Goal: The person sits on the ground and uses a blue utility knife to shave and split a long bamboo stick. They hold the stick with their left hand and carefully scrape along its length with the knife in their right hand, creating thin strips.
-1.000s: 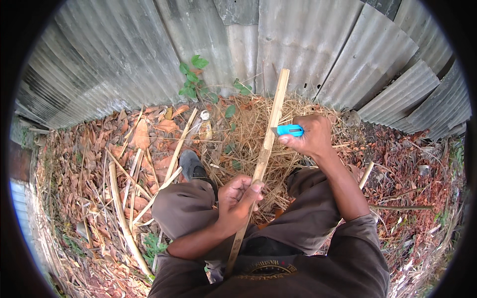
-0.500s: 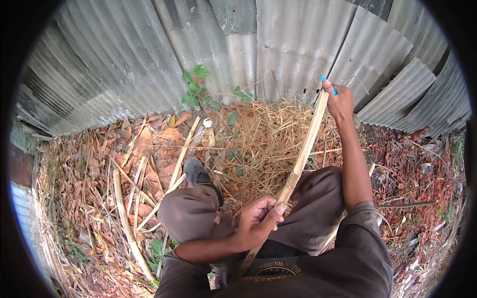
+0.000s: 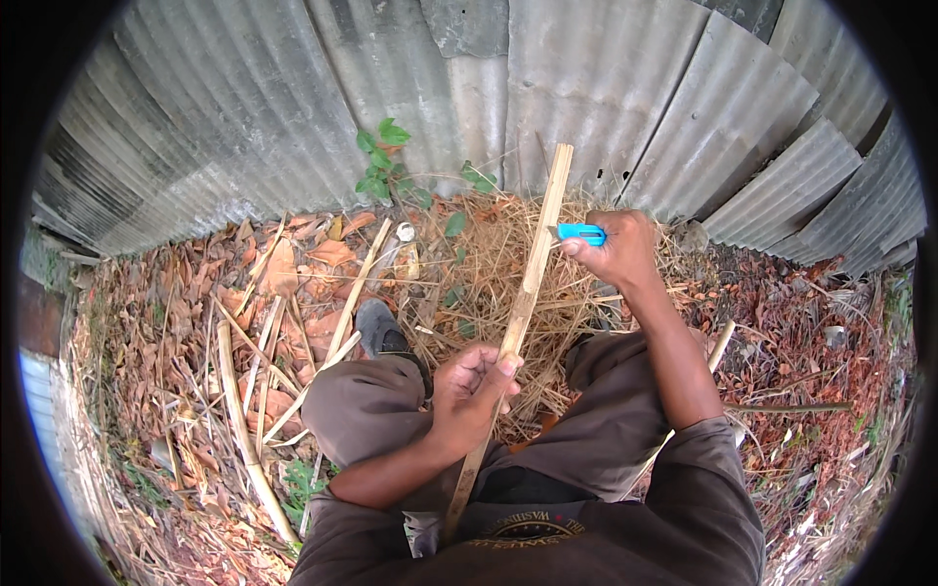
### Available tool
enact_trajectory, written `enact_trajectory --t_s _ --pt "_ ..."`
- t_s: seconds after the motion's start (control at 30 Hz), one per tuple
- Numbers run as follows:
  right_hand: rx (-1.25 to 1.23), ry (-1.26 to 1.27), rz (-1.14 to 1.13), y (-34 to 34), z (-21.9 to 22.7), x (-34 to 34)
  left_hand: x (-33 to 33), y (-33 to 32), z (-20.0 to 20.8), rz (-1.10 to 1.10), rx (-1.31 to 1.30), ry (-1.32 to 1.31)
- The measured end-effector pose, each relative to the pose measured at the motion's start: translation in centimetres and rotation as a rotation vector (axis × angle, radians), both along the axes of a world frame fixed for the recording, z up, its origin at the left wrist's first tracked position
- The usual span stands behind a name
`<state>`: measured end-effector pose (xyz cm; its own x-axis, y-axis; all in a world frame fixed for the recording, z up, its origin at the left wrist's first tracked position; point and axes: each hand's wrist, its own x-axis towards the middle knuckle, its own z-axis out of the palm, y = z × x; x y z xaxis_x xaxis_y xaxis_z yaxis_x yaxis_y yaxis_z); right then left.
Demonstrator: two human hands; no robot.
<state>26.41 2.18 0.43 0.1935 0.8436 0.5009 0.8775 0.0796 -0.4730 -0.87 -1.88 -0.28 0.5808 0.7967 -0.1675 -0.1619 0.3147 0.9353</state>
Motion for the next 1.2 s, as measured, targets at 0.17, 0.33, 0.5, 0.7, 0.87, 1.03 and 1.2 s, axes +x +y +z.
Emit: enact_trajectory --t_s 0.17,0.33,0.5,0.7,0.87,1.03,1.2 --pt "0.026 -0.088 0.027 0.2 -0.5 -0.6 0.1 0.2 -0.3 0.043 -0.008 -0.015" --pt "0.061 -0.130 0.059 0.6 -1.2 0.2 -0.1 0.0 -0.3 0.034 -0.038 -0.015" --pt "0.228 -0.226 0.031 2.2 -1.2 0.7 -0.4 0.0 -0.4 0.000 -0.080 -0.049" --pt "-0.019 0.107 -0.332 4.1 0.2 5.2 -0.6 -1.4 -0.3 -0.130 -0.054 -0.103" --pt "-0.103 0.167 -0.428 2.3 -1.1 7.5 -0.7 -2.0 0.1 -0.123 -0.012 -0.093" --pt "0.009 0.007 -0.042 -0.4 0.0 0.9 -0.3 0.0 -0.7 0.060 0.068 0.010" --pt "0.053 -0.167 0.133 -0.3 0.2 -2.8 0.0 0.4 -0.2 0.105 0.146 0.049"
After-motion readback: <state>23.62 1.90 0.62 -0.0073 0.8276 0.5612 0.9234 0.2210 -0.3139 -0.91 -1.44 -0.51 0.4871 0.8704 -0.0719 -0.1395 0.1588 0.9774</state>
